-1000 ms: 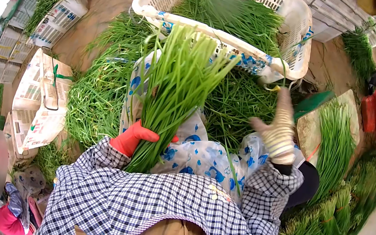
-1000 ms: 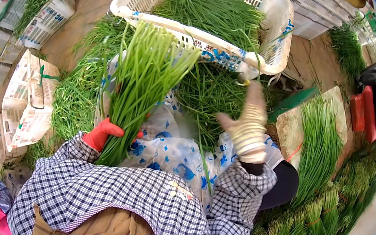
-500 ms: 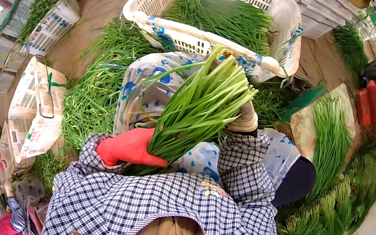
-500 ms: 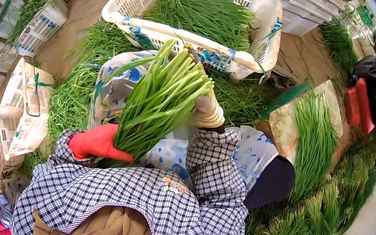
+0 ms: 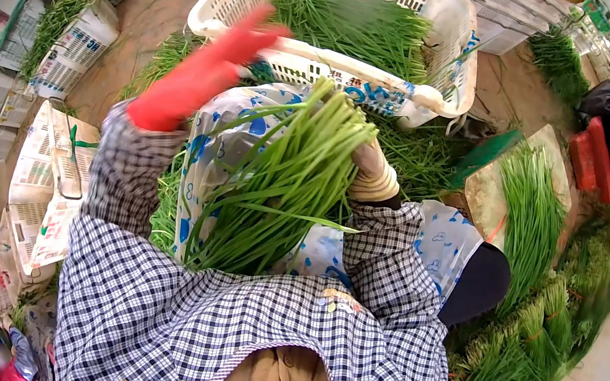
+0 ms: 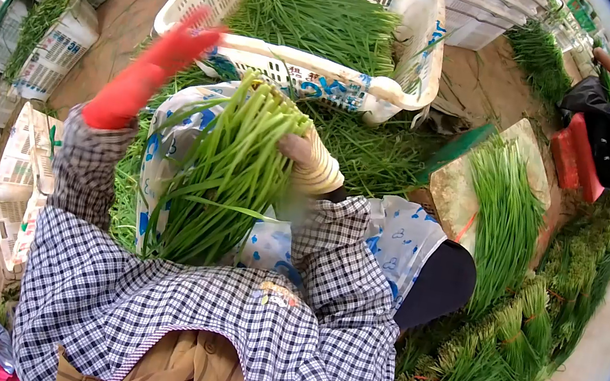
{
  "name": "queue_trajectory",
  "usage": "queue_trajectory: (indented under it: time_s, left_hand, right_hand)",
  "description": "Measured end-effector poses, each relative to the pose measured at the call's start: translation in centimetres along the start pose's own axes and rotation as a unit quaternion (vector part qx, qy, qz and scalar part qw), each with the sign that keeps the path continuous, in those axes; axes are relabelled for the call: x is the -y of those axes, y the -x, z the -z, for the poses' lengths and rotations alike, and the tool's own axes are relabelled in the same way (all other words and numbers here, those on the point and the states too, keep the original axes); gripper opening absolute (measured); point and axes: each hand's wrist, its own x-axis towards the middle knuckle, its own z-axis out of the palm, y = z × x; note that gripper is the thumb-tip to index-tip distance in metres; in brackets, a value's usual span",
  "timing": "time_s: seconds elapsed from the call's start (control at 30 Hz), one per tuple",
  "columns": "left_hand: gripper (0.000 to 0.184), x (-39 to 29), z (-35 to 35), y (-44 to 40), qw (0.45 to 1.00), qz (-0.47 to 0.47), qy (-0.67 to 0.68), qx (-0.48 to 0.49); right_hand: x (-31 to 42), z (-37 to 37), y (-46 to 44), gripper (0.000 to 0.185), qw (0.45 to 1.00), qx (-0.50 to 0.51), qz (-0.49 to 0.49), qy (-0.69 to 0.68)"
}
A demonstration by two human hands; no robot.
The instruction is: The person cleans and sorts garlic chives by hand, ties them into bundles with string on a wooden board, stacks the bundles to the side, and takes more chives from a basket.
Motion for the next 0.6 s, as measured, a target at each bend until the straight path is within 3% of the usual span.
queue_trajectory:
  time_s: [0.03,0.07,0.1,0.17,0.2,0.23,0.3,0.4,0.5,0.53,0.6]
  left_hand:
    - [0.109,1.0,-1.1,-0.8,0.993,0.052,0.054,0.095]
    - [0.107,1.7,-2.4,-1.1,0.986,0.098,0.049,0.128]
    - [0.105,1.8,-3.4,-1.8,0.988,0.074,-0.035,0.131]
    - [0.1,1.2,-5.7,-1.8,0.983,0.12,-0.053,0.13]
    - [0.1,1.8,-6.3,-2.0,0.983,0.121,-0.052,0.131]
    - [0.099,3.0,-6.9,-1.9,0.983,0.141,-0.057,0.102]
    - [0.097,3.3,-7.4,-2.0,0.983,0.163,-0.06,0.068]
    - [0.092,2.2,-7.7,-2.3,0.982,0.175,0.027,0.068]
    - [0.095,2.7,-9.0,-2.2,0.983,0.177,-0.019,0.034]
    - [0.089,2.6,-10.1,-2.2,0.991,0.131,0.024,0.021]
    - [0.08,3.3,-10.5,-2.5,0.99,0.139,0.024,-0.011]
  right_hand:
    - [0.8,-1.2,0.0,0.054,0.999,-0.031,-0.014,0.013]
    - [1.6,-2.4,0.0,0.049,0.997,-0.061,-0.028,0.024]
    - [2.2,-3.4,0.0,0.049,0.997,-0.063,-0.026,0.027]
    - [2.5,-4.4,-0.1,0.057,0.968,-0.232,-0.097,-0.003]
    - [1.4,-3.0,-0.1,0.049,0.956,-0.269,-0.088,0.08]
    - [1.1,-2.7,0.3,0.049,0.956,-0.27,-0.088,0.08]
    - [1.1,-3.9,0.7,0.052,0.929,-0.364,-0.066,0.026]
    - [1.9,-5.2,1.5,0.044,0.926,-0.371,-0.064,-0.015]
    - [1.8,-5.8,1.4,0.034,0.926,-0.37,-0.038,-0.065]
    - [1.5,-5.5,1.2,0.033,0.924,-0.379,-0.038,-0.021]
    - [2.2,-5.4,1.2,0.026,0.92,-0.388,-0.047,0.031]
